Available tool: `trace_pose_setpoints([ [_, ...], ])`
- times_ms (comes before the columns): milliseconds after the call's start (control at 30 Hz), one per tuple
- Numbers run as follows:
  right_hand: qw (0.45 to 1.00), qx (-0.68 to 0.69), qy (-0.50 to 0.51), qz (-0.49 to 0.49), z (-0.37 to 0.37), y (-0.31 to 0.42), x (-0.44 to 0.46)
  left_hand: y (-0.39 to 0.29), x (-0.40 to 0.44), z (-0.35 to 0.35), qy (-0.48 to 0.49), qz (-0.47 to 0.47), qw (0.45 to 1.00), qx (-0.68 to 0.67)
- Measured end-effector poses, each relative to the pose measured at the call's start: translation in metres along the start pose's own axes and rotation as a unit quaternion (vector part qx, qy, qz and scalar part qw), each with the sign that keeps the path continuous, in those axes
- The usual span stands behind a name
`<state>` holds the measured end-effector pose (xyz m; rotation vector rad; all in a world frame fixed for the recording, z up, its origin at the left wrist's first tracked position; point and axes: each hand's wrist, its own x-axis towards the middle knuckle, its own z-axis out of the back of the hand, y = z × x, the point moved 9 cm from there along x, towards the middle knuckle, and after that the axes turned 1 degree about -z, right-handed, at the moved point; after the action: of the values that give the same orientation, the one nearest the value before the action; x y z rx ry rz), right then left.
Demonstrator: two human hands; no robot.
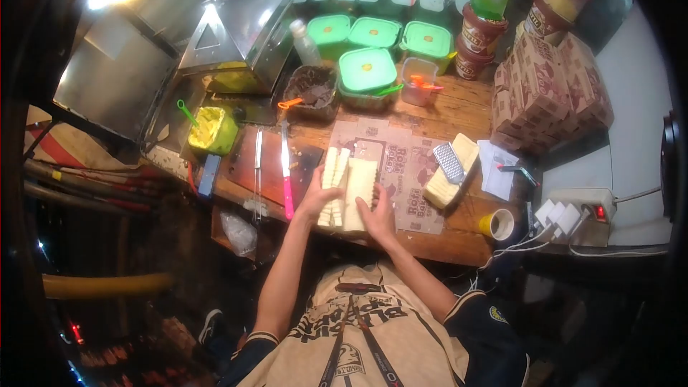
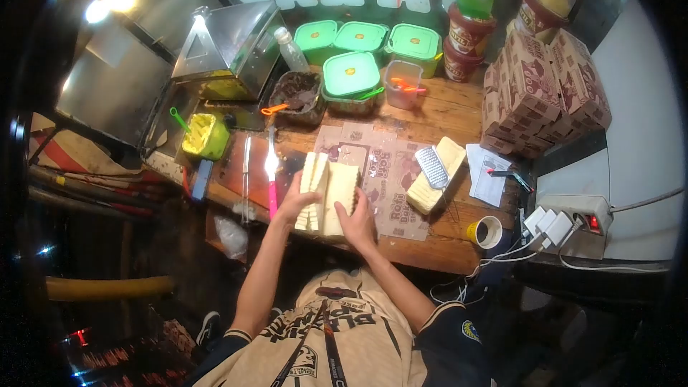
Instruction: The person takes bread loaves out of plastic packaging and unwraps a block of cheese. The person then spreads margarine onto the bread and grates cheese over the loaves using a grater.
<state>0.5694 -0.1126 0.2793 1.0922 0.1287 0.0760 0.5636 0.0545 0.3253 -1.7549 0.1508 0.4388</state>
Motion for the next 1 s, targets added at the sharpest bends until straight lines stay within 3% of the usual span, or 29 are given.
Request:
trace_pose_setpoints([
  [100, 0.994, 0.099, 0.019, -0.049, 0.015, 0.0, 0.0, 0.028, 0.013, 0.013, 0.066, -0.039, 0.99, -0.118],
  [133, 0.993, 0.102, 0.03, -0.05, 0.014, -0.006, 0.002, 0.038, 0.016, 0.025, 0.045, -0.039, 0.997, -0.04],
  [233, 0.997, 0.054, 0.031, -0.046, 0.018, -0.001, 0.002, 0.04, 0.012, 0.045, 0.043, 0.045, 0.998, 0.021],
  [333, 0.998, 0.043, 0.022, -0.03, 0.015, -0.005, 0.003, 0.037, 0.021, 0.061, -0.047, 0.04, 0.984, 0.167],
  [400, 0.993, 0.076, 0.08, -0.04, 0.033, 0.012, 0.005, 0.032, 0.024, 0.043, -0.103, -0.112, 0.906, 0.394],
  [433, 1.0, 0.005, 0.022, 0.016, 0.059, 0.029, 0.009, 0.032, 0.019, 0.033, -0.133, -0.185, 0.838, 0.496],
  [500, 0.978, -0.138, -0.091, 0.125, 0.107, 0.055, 0.008, 0.015, 0.007, 0.022, -0.168, -0.185, 0.801, 0.544],
  [567, 0.936, -0.255, -0.214, 0.116, 0.159, 0.061, 0.006, -0.002, -0.002, 0.016, -0.209, -0.196, 0.768, 0.572],
  [633, 0.909, -0.32, -0.261, 0.056, 0.193, 0.044, 0.01, -0.025, -0.013, -0.015, -0.188, -0.297, 0.716, 0.603],
  [667, 0.924, -0.297, -0.239, 0.02, 0.201, 0.031, 0.013, -0.031, -0.019, -0.03, -0.177, -0.346, 0.685, 0.617],
  [733, 0.946, -0.253, -0.197, -0.049, 0.213, 0.006, 0.017, 0.003, -0.005, -0.044, -0.112, -0.276, 0.689, 0.66],
  [833, 0.97, -0.197, -0.133, -0.046, 0.208, -0.015, 0.019, 0.019, 0.0, -0.049, -0.086, -0.236, 0.705, 0.663],
  [1000, 0.97, -0.166, -0.179, -0.005, 0.214, 0.01, 0.026, 0.014, -0.002, -0.05, -0.08, -0.227, 0.712, 0.66],
])
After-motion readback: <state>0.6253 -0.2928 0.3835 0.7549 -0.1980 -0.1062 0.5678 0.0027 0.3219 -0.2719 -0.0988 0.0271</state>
